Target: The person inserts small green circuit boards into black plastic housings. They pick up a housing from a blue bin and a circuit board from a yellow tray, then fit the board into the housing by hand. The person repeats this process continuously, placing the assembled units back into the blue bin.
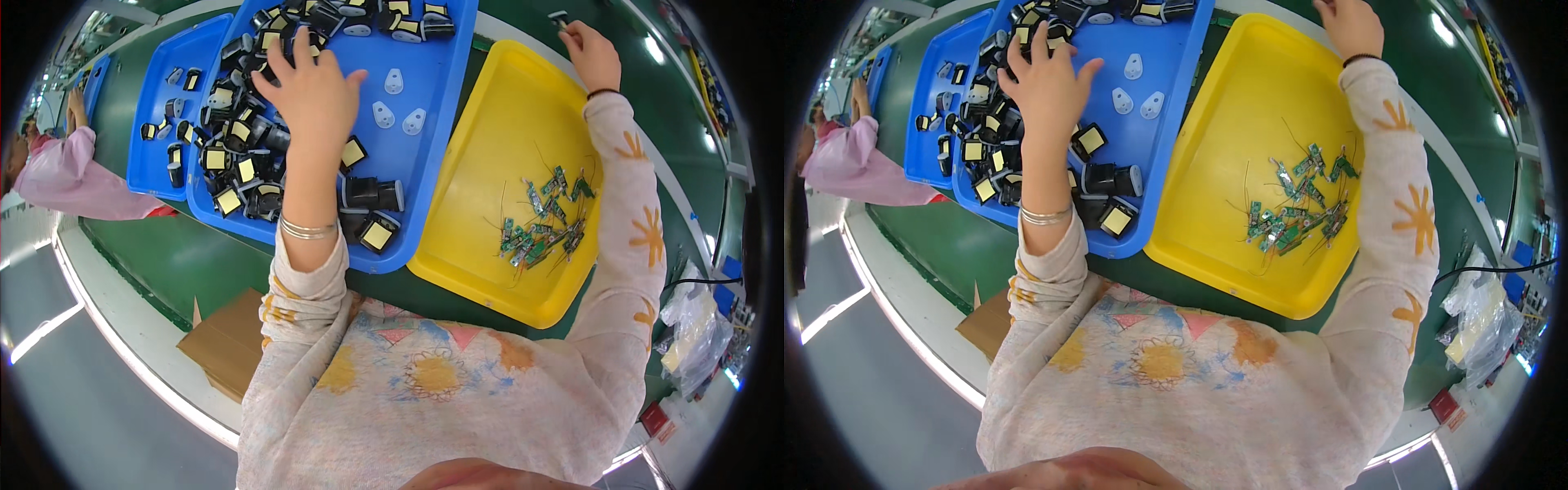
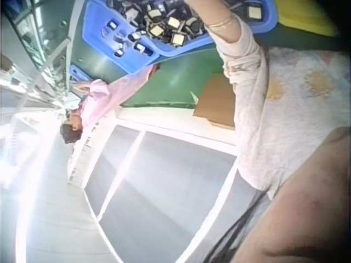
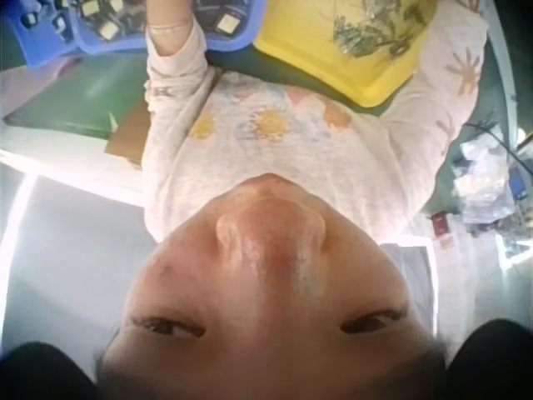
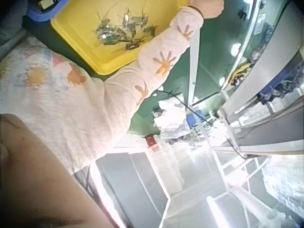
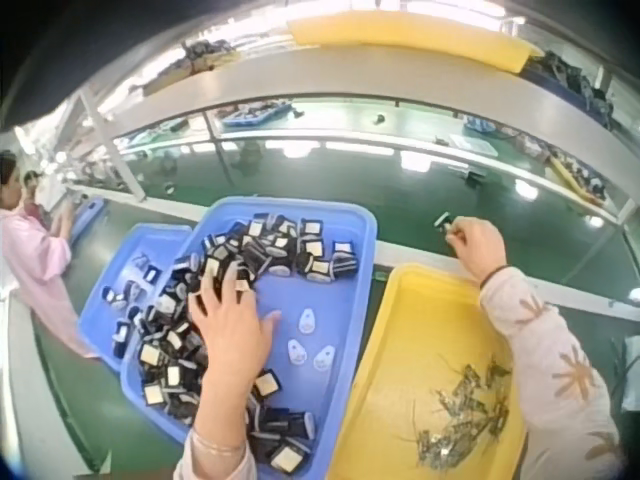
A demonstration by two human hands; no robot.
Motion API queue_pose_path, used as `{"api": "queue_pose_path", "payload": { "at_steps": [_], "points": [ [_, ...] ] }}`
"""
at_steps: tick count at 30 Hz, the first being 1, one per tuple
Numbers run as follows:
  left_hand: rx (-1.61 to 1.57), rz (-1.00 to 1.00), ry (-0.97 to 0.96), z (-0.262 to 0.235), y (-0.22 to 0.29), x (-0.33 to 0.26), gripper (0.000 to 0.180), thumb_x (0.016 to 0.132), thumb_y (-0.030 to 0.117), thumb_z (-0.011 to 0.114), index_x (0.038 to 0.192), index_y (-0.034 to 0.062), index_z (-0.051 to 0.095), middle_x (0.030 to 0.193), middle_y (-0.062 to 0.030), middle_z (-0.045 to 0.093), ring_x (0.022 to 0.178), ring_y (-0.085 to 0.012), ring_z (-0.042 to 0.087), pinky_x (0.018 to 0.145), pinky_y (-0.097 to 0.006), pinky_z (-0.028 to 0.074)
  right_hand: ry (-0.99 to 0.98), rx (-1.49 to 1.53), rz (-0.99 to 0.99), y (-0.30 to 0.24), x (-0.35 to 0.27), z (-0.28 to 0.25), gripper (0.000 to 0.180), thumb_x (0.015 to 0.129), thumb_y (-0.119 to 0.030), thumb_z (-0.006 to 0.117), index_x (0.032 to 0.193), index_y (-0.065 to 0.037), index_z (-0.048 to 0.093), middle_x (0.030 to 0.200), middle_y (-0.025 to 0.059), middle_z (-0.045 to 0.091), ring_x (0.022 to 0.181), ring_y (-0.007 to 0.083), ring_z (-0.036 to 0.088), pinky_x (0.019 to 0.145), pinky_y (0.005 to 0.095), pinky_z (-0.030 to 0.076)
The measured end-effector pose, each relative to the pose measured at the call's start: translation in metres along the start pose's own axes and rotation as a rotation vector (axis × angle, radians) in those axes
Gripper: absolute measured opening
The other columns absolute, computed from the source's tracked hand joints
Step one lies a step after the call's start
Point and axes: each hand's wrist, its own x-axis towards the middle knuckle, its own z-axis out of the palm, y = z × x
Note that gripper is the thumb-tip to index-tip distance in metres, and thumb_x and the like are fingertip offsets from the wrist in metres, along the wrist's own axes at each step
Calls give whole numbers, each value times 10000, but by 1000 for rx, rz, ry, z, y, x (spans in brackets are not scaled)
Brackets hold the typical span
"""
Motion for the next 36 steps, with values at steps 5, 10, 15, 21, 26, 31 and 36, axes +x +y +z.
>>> {"api": "queue_pose_path", "payload": {
  "at_steps": [5, 10, 15, 21, 26, 31, 36],
  "points": [
    [-13, -143, 42, 11, -18, 7, 379, 692, 379, 650, 958, 118, 581, 1159, -73, 486, 1153, -314, 328, 859, -572, 248, -221, -139, 220, 60, 11, 34, 268, 775, -369, 571, 876, -122, 593, 809, 67, 634, 767, 249, 605, 682, 340, 464],
    [46, -267, 85, 12, -29, 12, 391, 675, 298, 671, 965, 73, 537, 1072, -81, 511, 1100, -296, 370, 822, -543, 277, -142, 125, 122, 38, -17, 9, 270, 776, -329, 586, 892, -85, 588, 863, 68, 629, 822, 213, 598, 710, 305, 453],
    [90, -192, 88, 21, -33, 15, 212, 720, 224, 619, 901, 126, 567, 999, -78, 560, 1072, -291, 396, 799, -536, 284, -105, 298, -77, -24, -85, -59, 201, 750, -227, 604, 864, -62, 581, 844, 72, 610, 801, 213, 577, 696, 297, 436],
    [-25, -171, -67, 14, -18, 14, 148, 743, 226, 599, 859, 135, 586, 895, -39, 604, 927, -259, 531, 726, -465, 398, -252, 132, -68, -44, -152, -74, 150, 662, -150, 644, 729, -49, 556, 723, 90, 543, 741, 268, 522, 651, 362, 415],
    [-224, -253, -315, -6, -9, 19, 210, 757, 240, 585, 918, 104, 592, 876, -72, 626, 856, -264, 570, 652, -366, 461, -339, 258, 57, -42, -169, -67, 154, 642, -129, 664, 705, -48, 549, 704, 93, 548, 714, 262, 535, 625, 357, 419],
    [-544, -48, -123, -11, 7, 12, 218, 777, 209, 551, 928, 52, 565, 854, -106, 612, 804, -274, 578, 679, -340, 448, -342, 269, 155, -53, -166, -72, 150, 639, -123, 667, 700, -51, 550, 692, 101, 557, 694, 268, 554, 596, 364, 424],
    [-1347, -121, -416, -11, 36, 3, 197, 823, 224, 545, 875, 34, 555, 761, -43, 594, 694, -123, 540, 618, -247, 419, -173, 136, 69, -49, -175, -52, 160, 650, -125, 662, 724, -42, 546, 691, 110, 575, 676, 285, 562, 585, 373, 428]
  ]
}}
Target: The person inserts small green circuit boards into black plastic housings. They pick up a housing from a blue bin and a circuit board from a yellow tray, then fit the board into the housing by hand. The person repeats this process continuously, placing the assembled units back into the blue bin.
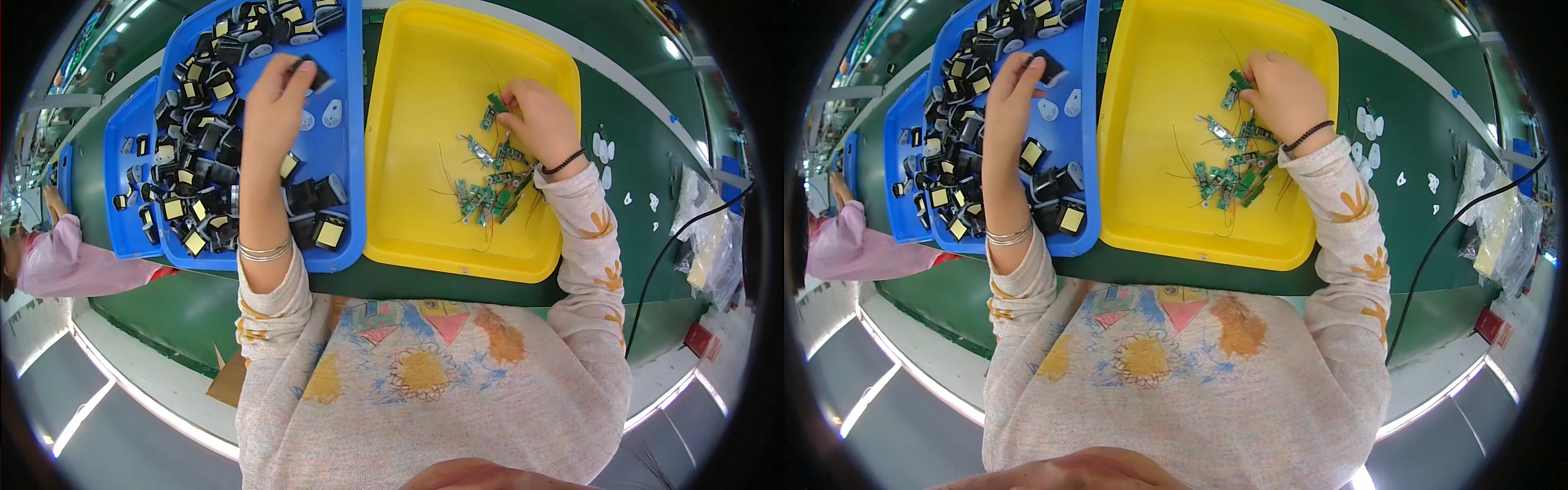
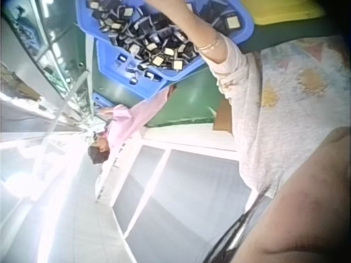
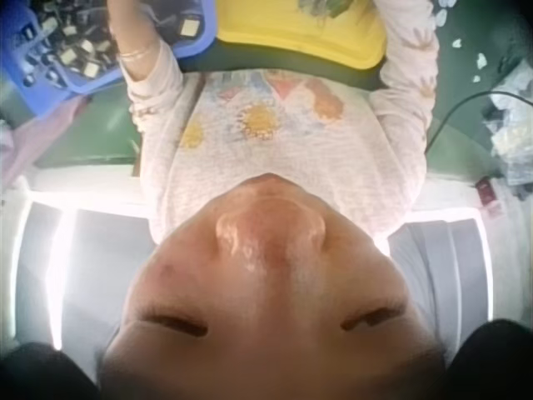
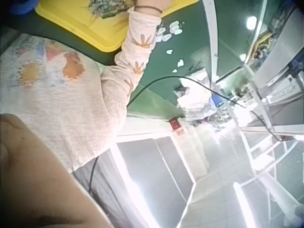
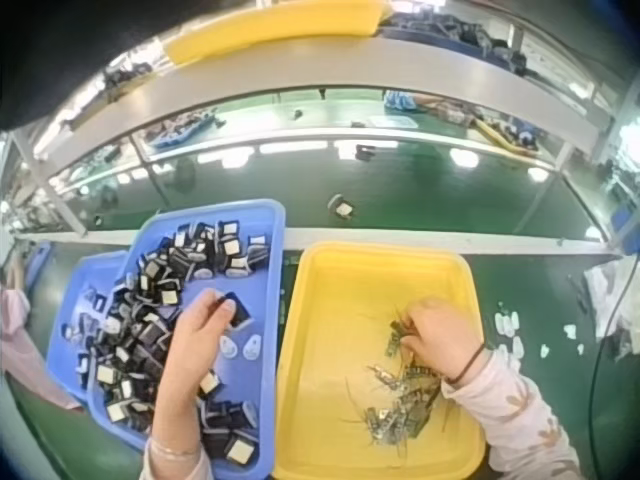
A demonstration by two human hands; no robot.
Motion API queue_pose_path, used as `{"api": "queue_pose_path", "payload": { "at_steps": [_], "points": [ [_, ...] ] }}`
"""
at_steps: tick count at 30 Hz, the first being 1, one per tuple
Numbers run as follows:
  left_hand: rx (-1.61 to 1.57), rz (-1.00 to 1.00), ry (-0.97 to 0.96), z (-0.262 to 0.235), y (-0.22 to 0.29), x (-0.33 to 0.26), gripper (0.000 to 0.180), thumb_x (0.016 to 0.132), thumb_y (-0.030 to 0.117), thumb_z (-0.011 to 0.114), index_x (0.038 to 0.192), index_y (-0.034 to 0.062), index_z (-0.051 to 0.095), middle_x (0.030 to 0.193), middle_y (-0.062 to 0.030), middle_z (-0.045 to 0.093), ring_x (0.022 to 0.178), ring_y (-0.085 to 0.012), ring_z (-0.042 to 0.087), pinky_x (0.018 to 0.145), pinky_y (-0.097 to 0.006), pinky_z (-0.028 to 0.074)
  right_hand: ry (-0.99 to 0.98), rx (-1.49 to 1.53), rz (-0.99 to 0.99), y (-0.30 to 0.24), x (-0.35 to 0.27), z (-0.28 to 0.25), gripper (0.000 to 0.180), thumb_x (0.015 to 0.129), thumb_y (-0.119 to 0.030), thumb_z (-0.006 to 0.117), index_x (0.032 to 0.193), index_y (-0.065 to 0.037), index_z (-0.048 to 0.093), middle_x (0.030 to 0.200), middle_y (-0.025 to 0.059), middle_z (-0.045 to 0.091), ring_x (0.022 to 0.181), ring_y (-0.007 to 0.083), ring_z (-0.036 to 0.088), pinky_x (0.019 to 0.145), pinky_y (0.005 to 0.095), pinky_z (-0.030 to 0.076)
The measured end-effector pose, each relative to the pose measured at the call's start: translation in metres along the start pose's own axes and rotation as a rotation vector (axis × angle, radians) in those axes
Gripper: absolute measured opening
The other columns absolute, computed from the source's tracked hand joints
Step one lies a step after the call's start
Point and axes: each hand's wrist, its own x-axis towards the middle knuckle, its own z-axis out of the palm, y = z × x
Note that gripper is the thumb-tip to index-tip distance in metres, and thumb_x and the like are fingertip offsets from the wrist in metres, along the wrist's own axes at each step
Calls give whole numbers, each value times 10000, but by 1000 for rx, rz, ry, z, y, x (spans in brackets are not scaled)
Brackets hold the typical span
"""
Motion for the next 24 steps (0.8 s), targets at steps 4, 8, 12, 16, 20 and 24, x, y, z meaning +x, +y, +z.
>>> {"api": "queue_pose_path", "payload": {
  "at_steps": [4, 8, 12, 16, 20, 24],
  "points": [
    [-396, -70, -295, 21, 17, -12, 176, 856, 219, 501, 869, 51, 549, 813, 7, 565, 741, -72, 511, 664, -201, 406, -236, 146, 72, -3, 3, -10, 194, 663, -102, 663, 807, -42, 548, 748, 97, 583, 643, 243, 570, 568, 328, 443],
    [-602, -85, -394, 38, 26, -29, 139, 860, 191, 503, 882, 56, 530, 804, 6, 563, 714, -72, 500, 670, -200, 391, -279, 901, 159, -31, 1, -32, 231, 719, -80, 646, 916, -28, 537, 788, 56, 575, 619, 153, 573, 559, 252, 459],
    [-762, -65, -413, 50, 34, -39, 109, 845, 141, 529, 898, 46, 520, 787, -1, 558, 699, -79, 497, 665, -208, 398, -414, 1714, 60, -67, -7, -40, 255, 790, -94, 597, 1008, -12, 494, 799, 36, 551, 614, 113, 568, 566, 231, 473],
    [-841, -61, -398, 58, 45, -52, 108, 831, 111, 545, 910, 41, 522, 828, -10, 556, 769, -93, 510, 712, -223, 410, -530, 2124, 45, -76, -3, -24, 174, 839, -109, 511, 984, -29, 459, 681, 42, 542, 603, 143, 573, 559, 258, 485],
    [-877, 32, -467, 61, 42, -54, 189, 779, 31, 588, 956, 26, 521, 923, -30, 545, 905, -125, 524, 799, -255, 421, -405, 2188, 84, -83, -6, -20, 149, 845, -83, 480, 978, -30, 440, 644, 65, 550, 580, 166, 577, 552, 270, 489],
    [-716, 42, -428, 62, 47, -57, 210, 767, 30, 602, 960, 5, 523, 929, -39, 548, 898, -125, 533, 786, -260, 431, -408, 2184, 54, -77, -8, -17, 164, 846, -74, 471, 996, -25, 428, 690, 100, 581, 602, 184, 593, 557, 280, 496]
  ]
}}
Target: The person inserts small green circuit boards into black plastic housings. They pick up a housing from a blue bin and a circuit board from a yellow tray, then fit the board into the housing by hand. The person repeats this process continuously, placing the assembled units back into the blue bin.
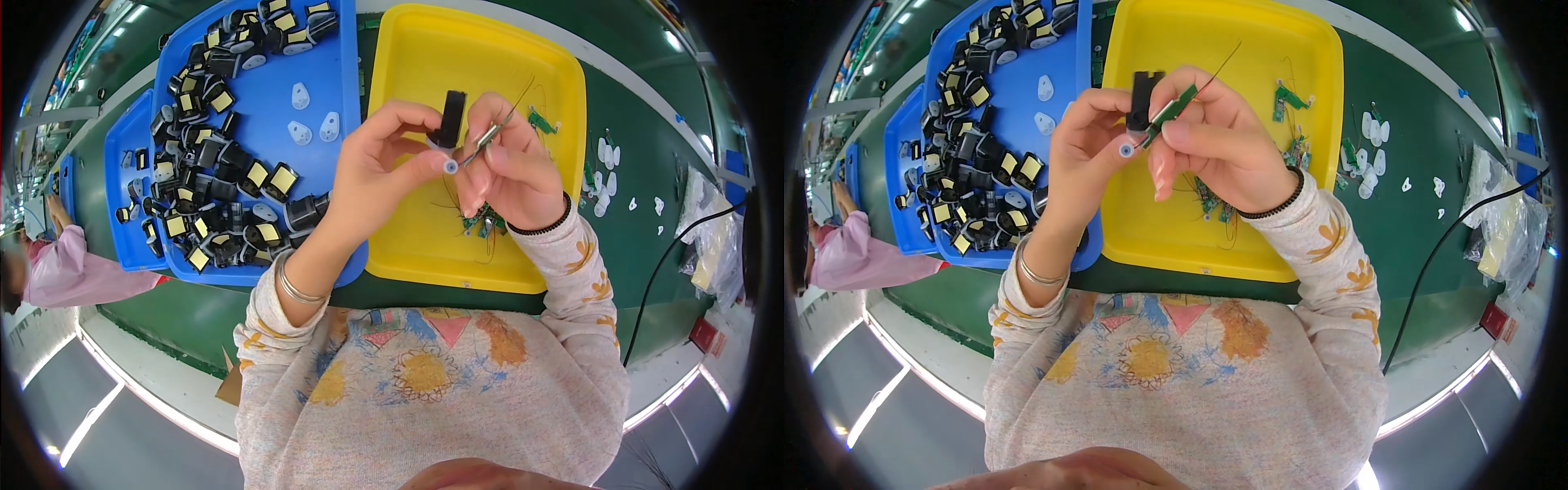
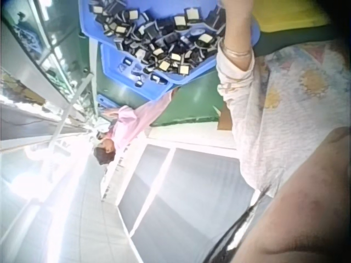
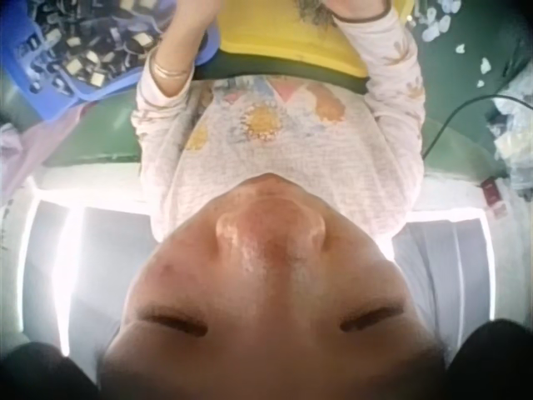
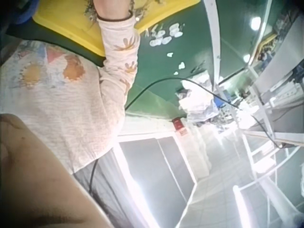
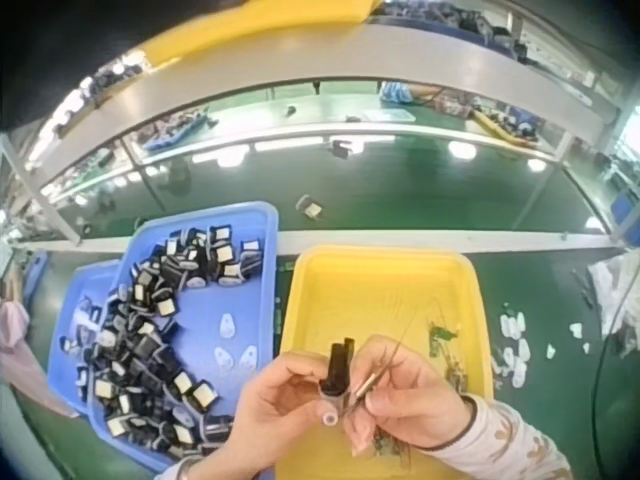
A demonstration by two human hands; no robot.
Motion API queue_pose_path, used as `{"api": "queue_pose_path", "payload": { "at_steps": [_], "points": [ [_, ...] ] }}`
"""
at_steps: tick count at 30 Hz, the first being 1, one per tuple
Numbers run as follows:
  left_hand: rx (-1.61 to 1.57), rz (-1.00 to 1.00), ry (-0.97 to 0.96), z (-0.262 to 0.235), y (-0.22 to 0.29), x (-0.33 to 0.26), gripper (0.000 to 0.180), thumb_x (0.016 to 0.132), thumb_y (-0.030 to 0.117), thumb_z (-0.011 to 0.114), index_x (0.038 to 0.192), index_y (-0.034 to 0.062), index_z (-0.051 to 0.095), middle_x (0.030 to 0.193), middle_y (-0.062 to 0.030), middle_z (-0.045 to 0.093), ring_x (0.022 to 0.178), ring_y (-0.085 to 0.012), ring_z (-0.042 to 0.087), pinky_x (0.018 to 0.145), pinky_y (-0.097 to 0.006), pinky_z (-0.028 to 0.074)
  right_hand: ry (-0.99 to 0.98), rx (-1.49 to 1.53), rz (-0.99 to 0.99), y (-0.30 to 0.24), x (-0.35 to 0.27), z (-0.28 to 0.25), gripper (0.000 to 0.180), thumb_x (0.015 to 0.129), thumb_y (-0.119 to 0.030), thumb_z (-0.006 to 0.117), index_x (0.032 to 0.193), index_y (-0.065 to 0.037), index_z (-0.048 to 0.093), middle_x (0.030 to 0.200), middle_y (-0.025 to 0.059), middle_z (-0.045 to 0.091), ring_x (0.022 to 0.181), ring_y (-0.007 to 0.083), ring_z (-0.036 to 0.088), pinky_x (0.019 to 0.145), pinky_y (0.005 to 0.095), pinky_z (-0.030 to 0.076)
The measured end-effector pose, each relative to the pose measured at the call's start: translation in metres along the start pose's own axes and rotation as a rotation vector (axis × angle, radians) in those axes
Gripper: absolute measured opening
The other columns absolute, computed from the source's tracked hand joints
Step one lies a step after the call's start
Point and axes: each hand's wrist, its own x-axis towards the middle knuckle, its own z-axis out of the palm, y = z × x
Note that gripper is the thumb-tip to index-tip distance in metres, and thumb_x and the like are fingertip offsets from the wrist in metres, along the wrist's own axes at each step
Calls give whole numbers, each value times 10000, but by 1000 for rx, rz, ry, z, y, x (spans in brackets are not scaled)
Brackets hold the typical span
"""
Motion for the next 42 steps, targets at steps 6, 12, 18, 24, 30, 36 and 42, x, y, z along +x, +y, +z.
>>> {"api": "queue_pose_path", "payload": {
  "at_steps": [6, 12, 18, 24, 30, 36, 42],
  "points": [
    [82, -103, 64, 2, 0, 0, 214, 779, 46, 596, 976, -21, 546, 942, -53, 564, 864, -126, 549, 770, -259, 448, 122, -86, -38, -1, -1, -1, 183, 850, -94, 479, 1009, -11, 439, 773, 126, 594, 665, 193, 611, 587, 284, 515],
    [-18, -252, 44, 2, 4, -1, 221, 786, 48, 592, 989, -29, 555, 947, -58, 572, 899, -133, 542, 780, -261, 449, 285, -414, -232, 7, -1, 1, 181, 807, -49, 555, 969, 1, 492, 852, 104, 595, 682, 163, 601, 601, 264, 508],
    [-46, -163, 138, -2, -1, -2, 186, 776, 27, 572, 952, 0, 518, 951, -77, 575, 878, -145, 554, 801, -307, 467, 323, -1455, -624, -1, -1, 5, 148, 688, 46, 636, 824, 14, 590, 768, 102, 604, 618, 207, 587, 557, 261, 477],
    [-81, -153, 125, -3, -2, -3, 205, 760, 28, 589, 942, 12, 496, 987, -79, 560, 915, -154, 545, 818, -337, 469, 205, -1805, -849, -3, 1, 2, 191, 621, 55, 645, 804, 17, 606, 717, 109, 601, 614, 251, 584, 537, 279, 473],
    [-152, -173, 153, -1, -2, -2, 244, 726, -9, 624, 937, 7, 503, 981, -66, 545, 944, -148, 523, 818, -294, 438, 142, -1861, -877, 0, -2, 4, 240, 595, 52, 613, 832, 18, 601, 743, 112, 601, 621, 246, 586, 538, 286, 479],
    [-167, -175, 177, 1, 0, -2, 230, 723, -24, 630, 919, 4, 513, 956, -47, 540, 931, -126, 514, 808, -256, 425, 156, -1863, -910, 2, -2, 2, 242, 591, 48, 609, 831, 15, 600, 743, 111, 599, 617, 243, 584, 534, 285, 479],
    [-196, -159, 163, 1, 2, -2, 178, 755, -18, 598, 907, 4, 508, 950, -68, 555, 918, -131, 522, 810, -258, 428, 120, -1876, -928, 2, -2, 5, 248, 577, 37, 600, 824, 12, 600, 737, 98, 599, 608, 231, 582, 527, 272, 478]
  ]
}}
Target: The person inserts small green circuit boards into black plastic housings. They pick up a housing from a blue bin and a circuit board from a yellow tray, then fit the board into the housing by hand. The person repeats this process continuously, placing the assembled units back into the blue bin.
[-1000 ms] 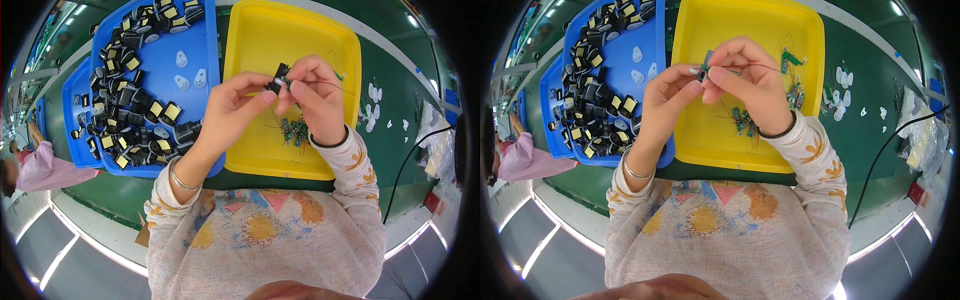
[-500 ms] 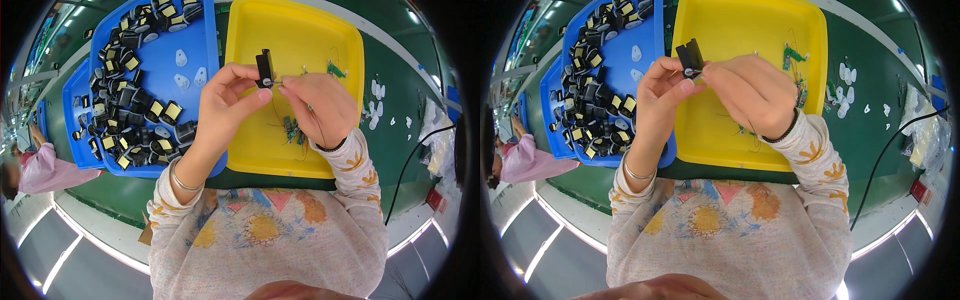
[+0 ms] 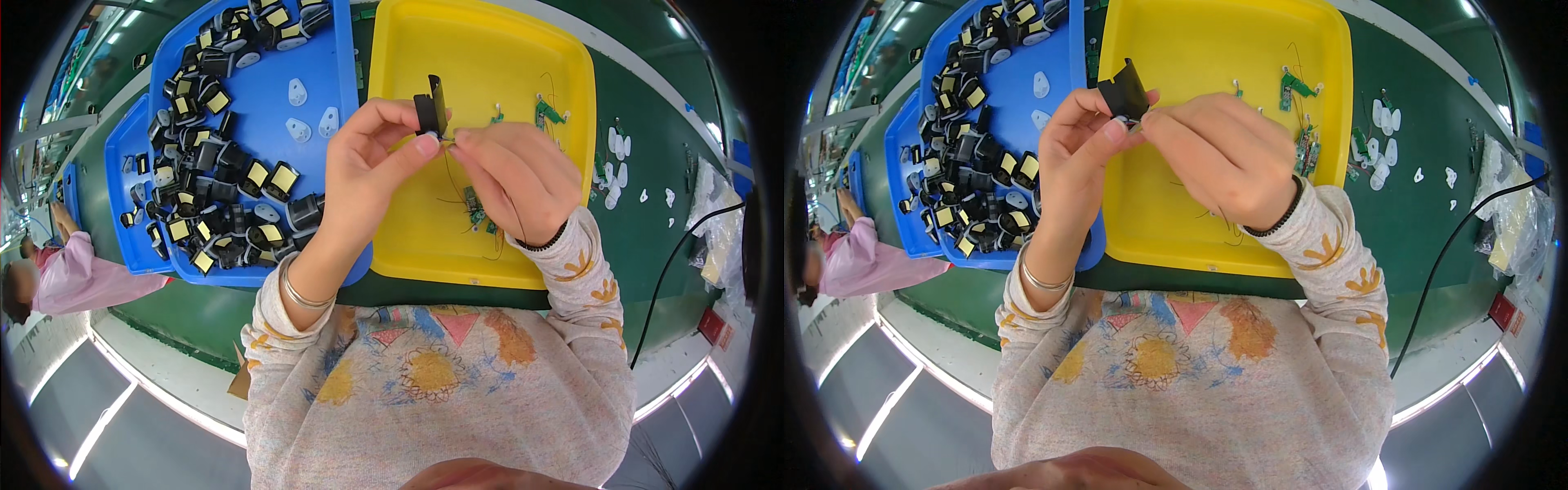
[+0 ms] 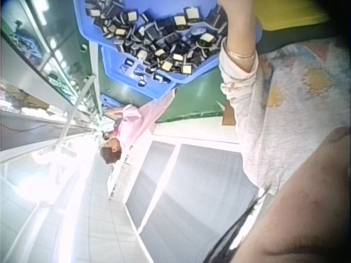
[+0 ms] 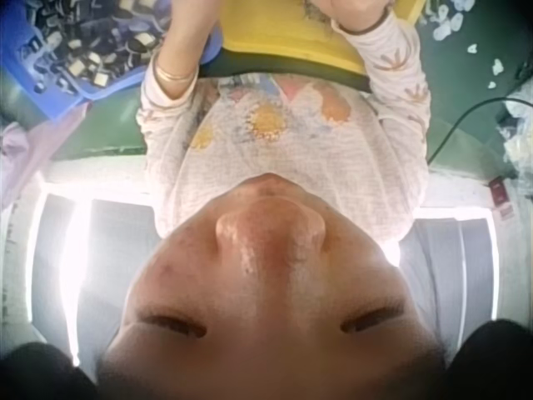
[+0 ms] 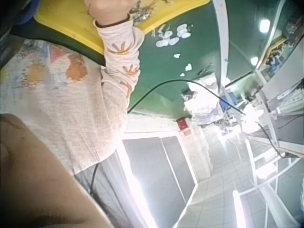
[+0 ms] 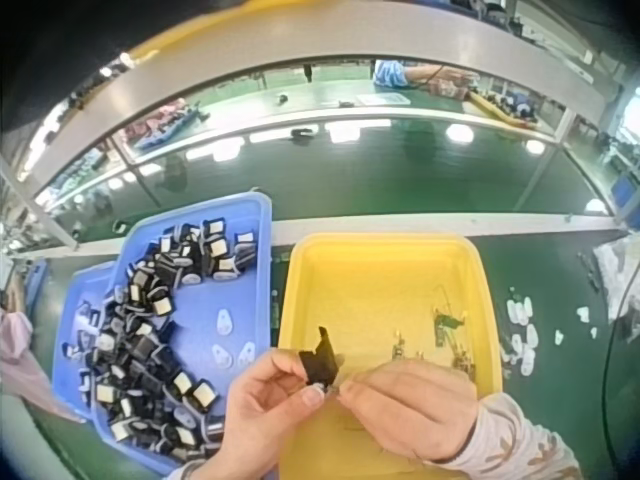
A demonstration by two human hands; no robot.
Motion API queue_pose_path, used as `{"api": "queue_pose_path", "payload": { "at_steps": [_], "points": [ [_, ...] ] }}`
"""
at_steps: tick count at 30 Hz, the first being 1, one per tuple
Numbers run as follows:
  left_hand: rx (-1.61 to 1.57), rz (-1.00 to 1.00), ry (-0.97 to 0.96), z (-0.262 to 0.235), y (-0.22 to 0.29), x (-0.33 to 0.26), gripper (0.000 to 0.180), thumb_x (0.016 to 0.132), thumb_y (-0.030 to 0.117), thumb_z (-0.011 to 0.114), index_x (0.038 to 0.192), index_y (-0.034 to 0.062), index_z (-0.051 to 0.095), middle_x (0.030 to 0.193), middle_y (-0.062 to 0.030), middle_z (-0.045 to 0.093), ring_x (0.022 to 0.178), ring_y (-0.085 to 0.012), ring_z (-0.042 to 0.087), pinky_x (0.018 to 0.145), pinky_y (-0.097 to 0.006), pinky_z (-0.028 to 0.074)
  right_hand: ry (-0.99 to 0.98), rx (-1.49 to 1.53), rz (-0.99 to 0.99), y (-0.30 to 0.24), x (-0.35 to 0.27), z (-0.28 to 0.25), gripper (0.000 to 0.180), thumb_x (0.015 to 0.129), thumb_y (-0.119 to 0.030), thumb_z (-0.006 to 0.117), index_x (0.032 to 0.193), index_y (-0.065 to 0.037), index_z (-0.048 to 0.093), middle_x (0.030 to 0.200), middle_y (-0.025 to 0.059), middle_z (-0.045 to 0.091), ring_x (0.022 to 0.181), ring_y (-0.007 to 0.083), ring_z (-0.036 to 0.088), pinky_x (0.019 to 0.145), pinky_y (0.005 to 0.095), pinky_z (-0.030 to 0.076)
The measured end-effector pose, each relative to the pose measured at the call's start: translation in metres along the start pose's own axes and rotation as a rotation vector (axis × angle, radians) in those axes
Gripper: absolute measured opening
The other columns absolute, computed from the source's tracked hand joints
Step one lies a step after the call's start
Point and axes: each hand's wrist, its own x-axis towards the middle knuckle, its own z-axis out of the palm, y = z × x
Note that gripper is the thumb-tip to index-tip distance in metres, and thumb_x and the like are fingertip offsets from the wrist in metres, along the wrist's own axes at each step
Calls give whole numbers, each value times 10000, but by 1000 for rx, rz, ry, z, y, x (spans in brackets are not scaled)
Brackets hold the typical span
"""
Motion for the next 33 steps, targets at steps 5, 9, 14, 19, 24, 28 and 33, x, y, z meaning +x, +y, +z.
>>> {"api": "queue_pose_path", "payload": {
  "at_steps": [5, 9, 14, 19, 24, 28, 33],
  "points": [
    [-1, 41, -83, 1, -1, -1, 146, 807, 15, 527, 945, -5, 482, 994, -100, 546, 932, -146, 513, 823, -282, 426, -33, 4, 5, -4, 2, -1, 258, 563, 21, 602, 821, 10, 600, 731, 89, 598, 599, 211, 577, 516, 258, 475],
    [29, 37, -129, 1, 0, -2, 155, 834, 34, 479, 981, -8, 456, 1012, -104, 528, 933, -142, 500, 822, -288, 426, -55, -2, 19, -5, 0, -1, 265, 560, -5, 627, 824, -4, 603, 736, 82, 597, 582, 195, 565, 494, 254, 465],
    [47, 72, -156, -5, -3, -3, 155, 841, 39, 469, 988, -7, 448, 1005, -99, 522, 921, -137, 498, 821, -287, 424, -41, 61, 131, -7, -1, 5, 231, 607, -7, 653, 832, -26, 605, 752, 77, 592, 579, 198, 556, 479, 262, 449],
    [-16, 11, -128, -3, 0, -2, 146, 847, 40, 466, 986, -3, 451, 992, -81, 515, 954, -139, 490, 835, -289, 420, -90, 188, 271, -5, -1, 6, 170, 674, -7, 637, 840, -22, 602, 764, 102, 585, 626, 217, 559, 523, 267, 452],
    [124, 113, -138, -4, -4, 3, 235, 783, -4, 553, 997, 11, 455, 970, -67, 514, 965, -131, 490, 821, -284, 428, -74, 306, 477, -3, -1, 3, 145, 712, -20, 624, 855, -12, 598, 766, 97, 590, 639, 206, 561, 535, 258, 449],
    [300, 180, -94, -6, -6, 2, 312, 737, -27, 601, 1008, 17, 454, 956, -60, 516, 936, -123, 502, 799, -275, 430, -137, 381, 560, -3, -2, 0, 145, 730, -21, 617, 872, 0, 597, 752, 79, 587, 635, 153, 564, 548, 239, 456],
    [211, 202, -28, 1, 5, -1, 264, 790, 4, 561, 1025, 22, 443, 954, -63, 519, 873, -114, 514, 753, -243, 425, -79, 929, 883, -3, -7, 3, 145, 774, -26, 593, 910, 11, 562, 743, 41, 580, 641, 90, 557, 571, 207, 460]
  ]
}}
